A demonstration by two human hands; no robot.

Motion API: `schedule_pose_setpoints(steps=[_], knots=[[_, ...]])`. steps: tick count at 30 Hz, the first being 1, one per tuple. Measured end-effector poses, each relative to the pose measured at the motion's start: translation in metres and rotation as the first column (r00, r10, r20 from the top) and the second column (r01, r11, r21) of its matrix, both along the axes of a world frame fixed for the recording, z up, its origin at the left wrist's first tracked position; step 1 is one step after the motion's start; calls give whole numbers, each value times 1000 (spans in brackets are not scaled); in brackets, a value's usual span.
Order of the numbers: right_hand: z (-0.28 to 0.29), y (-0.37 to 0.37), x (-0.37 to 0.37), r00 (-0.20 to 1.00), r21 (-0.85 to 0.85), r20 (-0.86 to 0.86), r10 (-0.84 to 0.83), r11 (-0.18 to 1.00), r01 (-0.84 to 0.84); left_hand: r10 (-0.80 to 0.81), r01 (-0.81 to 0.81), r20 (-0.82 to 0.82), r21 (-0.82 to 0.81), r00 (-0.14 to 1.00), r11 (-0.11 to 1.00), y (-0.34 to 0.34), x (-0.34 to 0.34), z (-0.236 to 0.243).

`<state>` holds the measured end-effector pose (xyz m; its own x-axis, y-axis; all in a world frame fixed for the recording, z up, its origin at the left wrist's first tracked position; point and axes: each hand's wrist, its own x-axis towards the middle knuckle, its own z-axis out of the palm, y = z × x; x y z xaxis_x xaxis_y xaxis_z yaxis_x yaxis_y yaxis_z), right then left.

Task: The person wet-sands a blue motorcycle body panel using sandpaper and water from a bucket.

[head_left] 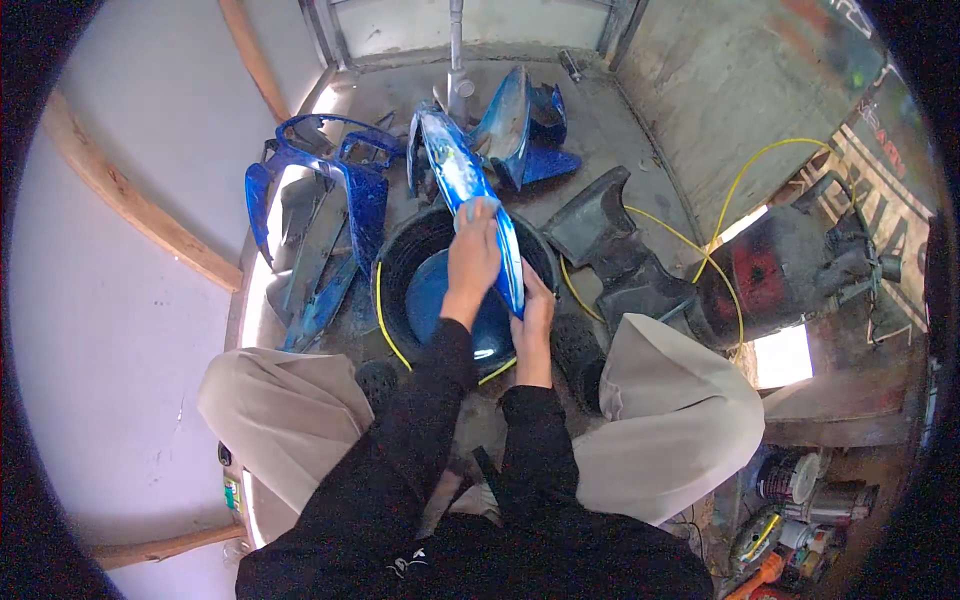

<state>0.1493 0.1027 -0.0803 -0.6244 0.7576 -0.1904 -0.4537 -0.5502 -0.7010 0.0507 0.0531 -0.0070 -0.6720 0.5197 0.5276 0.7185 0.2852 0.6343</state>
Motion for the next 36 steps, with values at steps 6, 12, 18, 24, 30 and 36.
schedule_pose_setpoints(steps=[6,12,18,24,30,36], knots=[[-7,5,5,999,7,45,-12,1000,11,39,-32,57,-119,998,992,-15,42,-14],[-19,10,6,995,115,100,-11,993,-1,8,-14,-64,-96,998,995,-18,60,-23],[5,-9,-2,998,30,46,38,999,-40,30,-38,-56,-145,998,989,-11,-22,3],[-7,6,12,992,89,106,-66,994,57,-96,102,50,-159,994,982,-32,77,-22],[1,-7,6,998,71,-53,36,997,-32,-36,37,12,-193,999,980,-22,-16,3],[15,-15,33,996,18,-95,4,1000,-3,-448,485,193,-248,873,838,-18,-113,56]])
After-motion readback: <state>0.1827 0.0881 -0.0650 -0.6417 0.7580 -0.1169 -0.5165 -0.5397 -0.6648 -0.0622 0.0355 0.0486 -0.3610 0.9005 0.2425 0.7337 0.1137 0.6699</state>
